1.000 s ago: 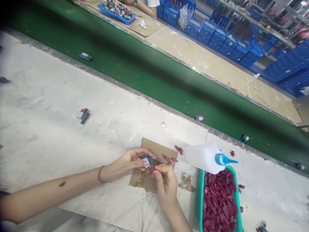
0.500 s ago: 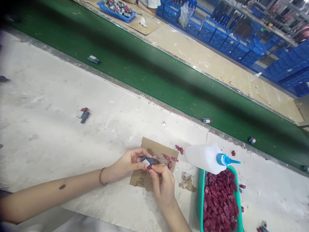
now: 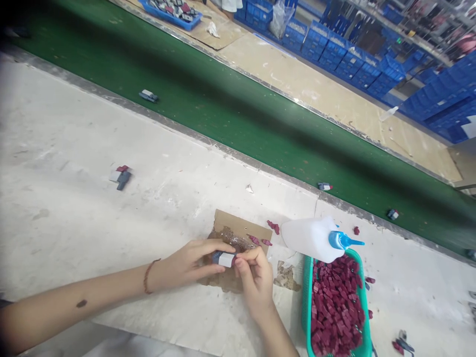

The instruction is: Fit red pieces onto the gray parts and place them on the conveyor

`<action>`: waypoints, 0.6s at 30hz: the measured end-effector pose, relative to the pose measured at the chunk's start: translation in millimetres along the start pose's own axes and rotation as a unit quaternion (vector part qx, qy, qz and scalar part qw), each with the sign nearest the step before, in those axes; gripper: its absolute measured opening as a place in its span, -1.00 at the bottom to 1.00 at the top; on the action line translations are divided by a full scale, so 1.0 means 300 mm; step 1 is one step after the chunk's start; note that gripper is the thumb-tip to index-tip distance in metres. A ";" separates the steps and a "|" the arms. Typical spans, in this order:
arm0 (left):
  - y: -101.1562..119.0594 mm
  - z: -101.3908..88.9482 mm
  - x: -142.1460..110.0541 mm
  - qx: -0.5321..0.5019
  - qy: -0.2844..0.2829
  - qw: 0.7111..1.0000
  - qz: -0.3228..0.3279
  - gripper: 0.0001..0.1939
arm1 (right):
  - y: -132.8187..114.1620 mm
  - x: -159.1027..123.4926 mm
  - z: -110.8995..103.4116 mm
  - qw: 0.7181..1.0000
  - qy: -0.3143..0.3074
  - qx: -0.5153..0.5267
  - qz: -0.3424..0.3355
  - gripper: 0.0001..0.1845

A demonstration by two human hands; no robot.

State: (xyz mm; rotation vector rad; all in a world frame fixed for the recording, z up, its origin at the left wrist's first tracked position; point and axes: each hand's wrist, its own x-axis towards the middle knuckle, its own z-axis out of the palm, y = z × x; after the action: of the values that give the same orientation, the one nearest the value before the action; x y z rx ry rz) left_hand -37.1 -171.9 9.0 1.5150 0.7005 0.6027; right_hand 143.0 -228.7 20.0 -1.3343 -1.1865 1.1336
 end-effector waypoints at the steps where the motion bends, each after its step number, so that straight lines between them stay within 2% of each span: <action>1: -0.003 -0.006 0.000 0.044 -0.004 0.999 0.026 -0.73 | -0.004 0.005 0.001 1.000 -0.006 0.007 0.014 -0.61; 6: -0.041 -0.004 -0.009 0.140 -0.004 0.985 0.099 -0.64 | -0.019 0.018 0.018 0.998 -0.013 0.026 0.050 -0.54; 13: -0.064 0.010 -0.027 0.123 0.011 0.989 0.078 -0.65 | -0.017 0.012 0.031 0.997 -0.029 0.021 0.070 -0.52; 16: -0.065 0.008 -0.026 0.115 0.013 0.989 0.087 -0.67 | -0.032 0.009 0.006 0.997 -0.049 -0.007 0.066 -0.55; 18: -0.063 0.005 -0.025 0.120 0.013 0.986 0.114 -0.67 | -0.064 -0.005 -0.037 0.995 -0.063 -0.074 0.034 -0.59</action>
State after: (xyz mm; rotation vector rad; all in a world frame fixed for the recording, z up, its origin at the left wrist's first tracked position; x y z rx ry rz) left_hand -42.4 -178.3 -9.7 1.8314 0.6409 0.7317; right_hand 152.3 -230.4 39.9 -1.4412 -1.3479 1.2124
